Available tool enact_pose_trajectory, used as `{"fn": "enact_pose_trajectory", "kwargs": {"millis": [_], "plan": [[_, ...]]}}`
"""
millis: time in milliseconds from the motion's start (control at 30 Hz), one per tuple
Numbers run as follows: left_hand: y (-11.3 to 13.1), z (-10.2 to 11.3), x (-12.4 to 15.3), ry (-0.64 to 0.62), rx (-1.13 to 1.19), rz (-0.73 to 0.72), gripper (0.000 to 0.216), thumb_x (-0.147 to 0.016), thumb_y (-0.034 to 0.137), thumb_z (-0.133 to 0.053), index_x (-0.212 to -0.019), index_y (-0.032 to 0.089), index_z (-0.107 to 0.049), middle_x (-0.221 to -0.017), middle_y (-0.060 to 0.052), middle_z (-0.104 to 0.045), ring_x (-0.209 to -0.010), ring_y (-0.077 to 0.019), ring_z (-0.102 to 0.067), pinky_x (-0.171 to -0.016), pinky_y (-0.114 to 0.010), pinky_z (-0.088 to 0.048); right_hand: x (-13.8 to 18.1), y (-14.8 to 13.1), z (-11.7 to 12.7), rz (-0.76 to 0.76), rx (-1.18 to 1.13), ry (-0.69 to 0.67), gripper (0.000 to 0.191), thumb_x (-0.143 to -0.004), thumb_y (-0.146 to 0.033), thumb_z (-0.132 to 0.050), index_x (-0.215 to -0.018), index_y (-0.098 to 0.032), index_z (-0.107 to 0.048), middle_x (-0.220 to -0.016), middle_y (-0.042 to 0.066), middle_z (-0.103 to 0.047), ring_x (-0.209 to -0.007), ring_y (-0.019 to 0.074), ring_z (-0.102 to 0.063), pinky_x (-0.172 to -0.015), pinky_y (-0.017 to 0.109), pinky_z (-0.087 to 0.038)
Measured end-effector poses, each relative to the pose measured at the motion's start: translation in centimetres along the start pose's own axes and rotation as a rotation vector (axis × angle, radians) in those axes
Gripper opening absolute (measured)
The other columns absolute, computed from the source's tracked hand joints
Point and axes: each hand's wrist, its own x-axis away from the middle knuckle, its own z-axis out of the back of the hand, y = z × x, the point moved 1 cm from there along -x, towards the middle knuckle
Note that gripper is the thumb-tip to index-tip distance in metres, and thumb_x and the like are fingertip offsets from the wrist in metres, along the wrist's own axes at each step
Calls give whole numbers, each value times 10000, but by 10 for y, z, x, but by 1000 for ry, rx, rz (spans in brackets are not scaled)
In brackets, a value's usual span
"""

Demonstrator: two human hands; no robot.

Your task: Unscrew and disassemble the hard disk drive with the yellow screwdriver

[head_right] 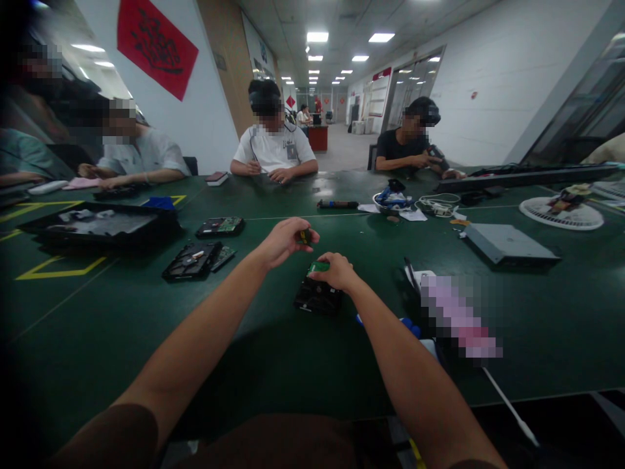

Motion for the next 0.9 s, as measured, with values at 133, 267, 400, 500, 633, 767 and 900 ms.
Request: {"fn": "enact_pose_trajectory", "kwargs": {"millis": [133, 267, 400, 500, 633, 767, 900], "plan": [[0, 2, -1, -6, -87, -54, 150, -868, 292, -623, -887, 150, -668, -906, -91, -676, -859, -194, -646, -636, -285, -567, 1, -1, 1, 8, 12, 6, 486, -734, -475, -881, -1148, -255, -752, -1173, 68, -745, -1097, 257, -687, -954, 365, -516], [3, 4, -2, 24, -222, -96, 198, -867, 304, -602, -862, 154, -731, -968, -91, -672, -882, -178, -613, -602, -233, -525, 2, -2, 1, 13, 17, 7, 474, -737, -467, -881, -1140, -252, -752, -1171, 68, -748, -1101, 259, -687, -954, 366, -517], [2, 3, -2, -4, -139, -44, 205, -892, 318, -587, -939, 155, -703, -918, -96, -693, -860, -193, -649, -631, -274, -555, 2, -1, 1, 11, 10, 2, 485, -736, -474, -879, -1148, -252, -751, -1178, 73, -745, -1101, 259, -689, -953, 364, -518], [-1, 2, -2, -20, -25, -12, 190, -906, 320, -587, -993, 162, -645, -905, -102, -712, -856, -214, -682, -654, -321, -586, 1, -1, 1, 1, 6, 4, 500, -731, -472, -884, -1159, -252, -748, -1173, 76, -746, -1096, 261, -692, -951, 364, -516], [-3, 4, -5, -13, -41, -59, 170, -898, 307, -590, -922, 152, -656, -912, -102, -693, -884, -216, -675, -664, -323, -603, 1, -2, 2, -3, 12, -1, 502, -732, -476, -884, -1160, -253, -748, -1162, 73, -748, -1087, 260, -692, -940, 357, -515], [-4, 7, -8, 23, -186, -141, 244, -916, 354, -577, -851, 161, -712, -899, -79, -631, -866, -192, -613, -590, -264, -577, 1, -2, 2, 7, 20, 1, 493, -740, -485, -876, -1157, -254, -747, -1170, 71, -744, -1082, 255, -688, -928, 353, -515], [-6, 6, -8, 51, -297, -182, 309, -931, 456, -625, -838, 178, -722, -906, -62, -609, -828, -168, -589, -565, -227, -553, 1, 0, 0, 3, 24, 3, 499, -736, -483, -878, -1160, -256, -745, -1181, 73, -739, -1083, 252, -685, -929, 358, -515]]}}
